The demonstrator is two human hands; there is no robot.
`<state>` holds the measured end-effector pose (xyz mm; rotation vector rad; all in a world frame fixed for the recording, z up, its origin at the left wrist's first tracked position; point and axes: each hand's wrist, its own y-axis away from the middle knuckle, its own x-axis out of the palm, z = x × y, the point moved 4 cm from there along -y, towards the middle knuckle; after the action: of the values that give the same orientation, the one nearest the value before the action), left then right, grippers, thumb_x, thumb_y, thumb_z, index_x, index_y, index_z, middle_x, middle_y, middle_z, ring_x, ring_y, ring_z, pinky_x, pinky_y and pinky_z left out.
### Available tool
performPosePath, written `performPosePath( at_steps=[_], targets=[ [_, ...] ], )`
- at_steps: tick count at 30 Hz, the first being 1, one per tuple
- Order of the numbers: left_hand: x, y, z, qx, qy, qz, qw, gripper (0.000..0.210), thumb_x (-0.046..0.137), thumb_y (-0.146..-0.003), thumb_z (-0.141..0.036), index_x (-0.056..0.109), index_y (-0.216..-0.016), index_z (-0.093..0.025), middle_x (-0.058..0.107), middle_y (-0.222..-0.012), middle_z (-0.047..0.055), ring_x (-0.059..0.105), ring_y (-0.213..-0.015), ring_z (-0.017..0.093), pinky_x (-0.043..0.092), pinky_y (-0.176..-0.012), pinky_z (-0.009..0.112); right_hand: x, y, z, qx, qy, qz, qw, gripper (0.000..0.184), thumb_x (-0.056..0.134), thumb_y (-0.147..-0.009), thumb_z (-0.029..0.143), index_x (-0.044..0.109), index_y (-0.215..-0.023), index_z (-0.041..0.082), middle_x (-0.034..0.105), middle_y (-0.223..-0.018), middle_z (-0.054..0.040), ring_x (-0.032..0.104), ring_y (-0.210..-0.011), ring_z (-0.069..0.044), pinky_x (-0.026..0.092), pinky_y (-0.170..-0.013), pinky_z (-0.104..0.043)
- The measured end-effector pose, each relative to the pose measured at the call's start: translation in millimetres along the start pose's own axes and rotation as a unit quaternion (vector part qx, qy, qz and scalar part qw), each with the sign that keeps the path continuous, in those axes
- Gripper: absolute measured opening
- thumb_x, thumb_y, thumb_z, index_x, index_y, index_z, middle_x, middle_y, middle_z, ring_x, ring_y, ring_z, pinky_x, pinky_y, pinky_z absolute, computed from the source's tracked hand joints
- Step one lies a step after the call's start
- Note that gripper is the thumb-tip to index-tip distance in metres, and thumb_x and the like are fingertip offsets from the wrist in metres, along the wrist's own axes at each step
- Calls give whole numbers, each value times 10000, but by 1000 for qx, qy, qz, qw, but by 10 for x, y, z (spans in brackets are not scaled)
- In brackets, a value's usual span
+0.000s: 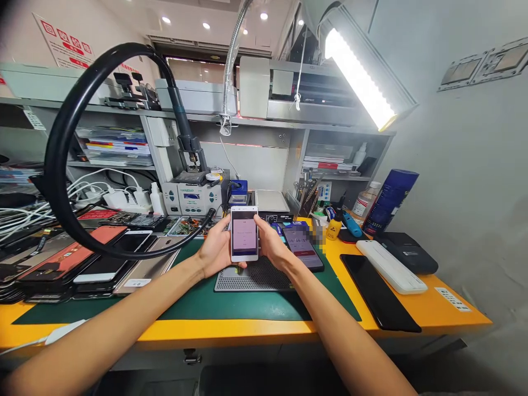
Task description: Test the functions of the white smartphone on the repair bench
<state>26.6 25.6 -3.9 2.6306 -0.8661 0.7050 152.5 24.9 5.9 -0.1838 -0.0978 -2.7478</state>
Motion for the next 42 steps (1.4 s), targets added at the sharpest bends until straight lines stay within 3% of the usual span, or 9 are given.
performPosePath(
  at_steps=[18,35,42],
  targets=[
    [13,28,-3,37,18,-11,999,665,368,-985,-668,698,-1205,-134,746,-992,163,714,-894,288,611,-642,348,-19,-30,32,-36,-50,22,998,544,303,-1013,568,603,-1359,274,741,-1143,-78,673,-973,-277,551,-793,-428],
    [2,26,-1,46,18,-5,999,666,345,-995,-658,678,-1256,-143,753,-992,162,720,-889,290,620,-653,366,-10,-7,46,-36,-38,18,998,525,291,-1027,540,596,-1362,275,735,-1190,-72,670,-995,-281,540,-806,-436],
    [-2,18,-39,47,1,-17,999,703,295,-997,-650,696,-1222,-118,742,-1042,186,720,-859,310,619,-594,406,-7,2,67,-47,-50,15,998,491,349,-1007,546,656,-1267,265,748,-1136,-60,663,-983,-279,521,-801,-410]
  ],
)
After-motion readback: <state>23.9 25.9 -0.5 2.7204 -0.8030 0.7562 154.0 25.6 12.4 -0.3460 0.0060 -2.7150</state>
